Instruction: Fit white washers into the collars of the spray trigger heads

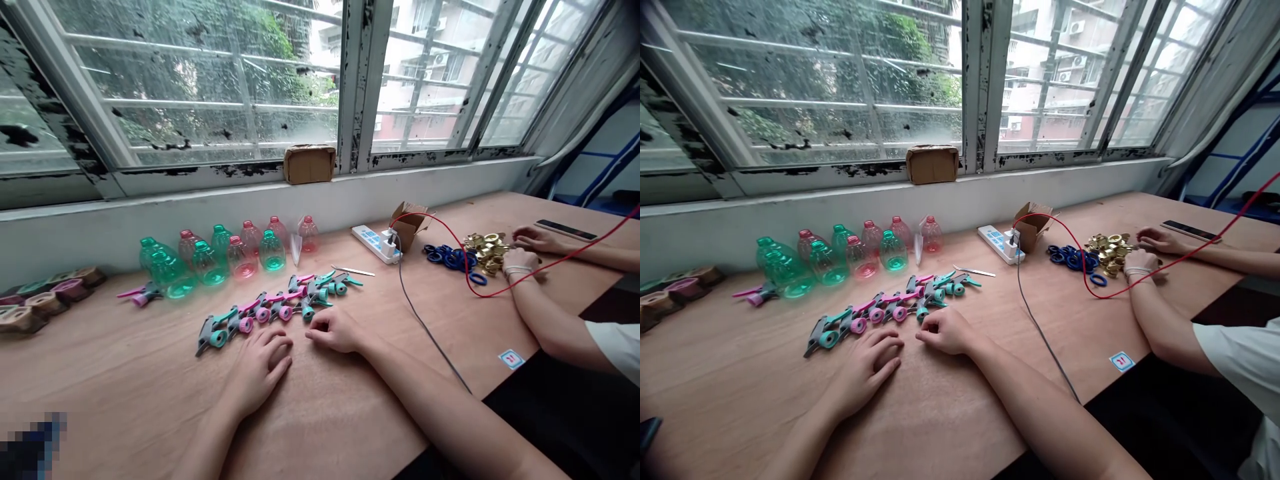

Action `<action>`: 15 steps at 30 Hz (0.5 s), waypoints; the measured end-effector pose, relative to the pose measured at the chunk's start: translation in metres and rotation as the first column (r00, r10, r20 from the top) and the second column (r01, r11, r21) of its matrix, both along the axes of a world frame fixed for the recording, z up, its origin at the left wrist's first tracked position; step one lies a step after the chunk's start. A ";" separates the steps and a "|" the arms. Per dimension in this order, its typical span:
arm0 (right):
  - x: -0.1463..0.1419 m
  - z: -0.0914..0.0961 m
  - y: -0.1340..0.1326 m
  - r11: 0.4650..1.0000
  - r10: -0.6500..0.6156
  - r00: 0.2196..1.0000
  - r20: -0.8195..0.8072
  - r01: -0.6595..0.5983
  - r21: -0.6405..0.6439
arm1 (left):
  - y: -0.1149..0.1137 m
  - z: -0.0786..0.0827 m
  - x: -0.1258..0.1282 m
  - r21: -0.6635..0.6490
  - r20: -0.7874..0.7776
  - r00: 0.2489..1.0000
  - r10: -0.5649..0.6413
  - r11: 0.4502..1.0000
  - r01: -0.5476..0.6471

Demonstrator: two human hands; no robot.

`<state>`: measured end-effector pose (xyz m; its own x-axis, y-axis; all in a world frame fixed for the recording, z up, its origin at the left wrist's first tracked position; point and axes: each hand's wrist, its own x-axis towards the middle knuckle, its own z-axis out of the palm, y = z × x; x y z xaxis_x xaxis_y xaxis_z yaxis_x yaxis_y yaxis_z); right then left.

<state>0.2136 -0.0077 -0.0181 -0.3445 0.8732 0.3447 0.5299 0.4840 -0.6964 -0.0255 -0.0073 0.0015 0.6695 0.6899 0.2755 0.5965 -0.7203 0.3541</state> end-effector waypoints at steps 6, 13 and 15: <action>-0.001 -0.001 -0.004 1.000 -0.019 0.999 -0.045 0.019 0.010 | -0.005 0.001 0.002 -0.020 -0.011 1.000 0.020 1.000 -0.020; 0.008 0.002 -0.001 0.968 -0.225 0.967 -0.117 0.235 0.082 | -0.007 0.004 0.003 -0.030 -0.036 0.999 0.024 0.999 -0.025; 0.017 0.002 0.004 0.898 -0.394 0.908 -0.140 0.413 0.153 | -0.007 0.004 0.003 -0.037 -0.040 0.999 0.028 0.999 -0.029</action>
<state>0.2307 -0.0032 -0.0156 0.0704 0.8519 0.5190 0.6360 0.3625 -0.6812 -0.0226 -0.0139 0.0056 0.6592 0.7181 0.2230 0.6305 -0.6895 0.3564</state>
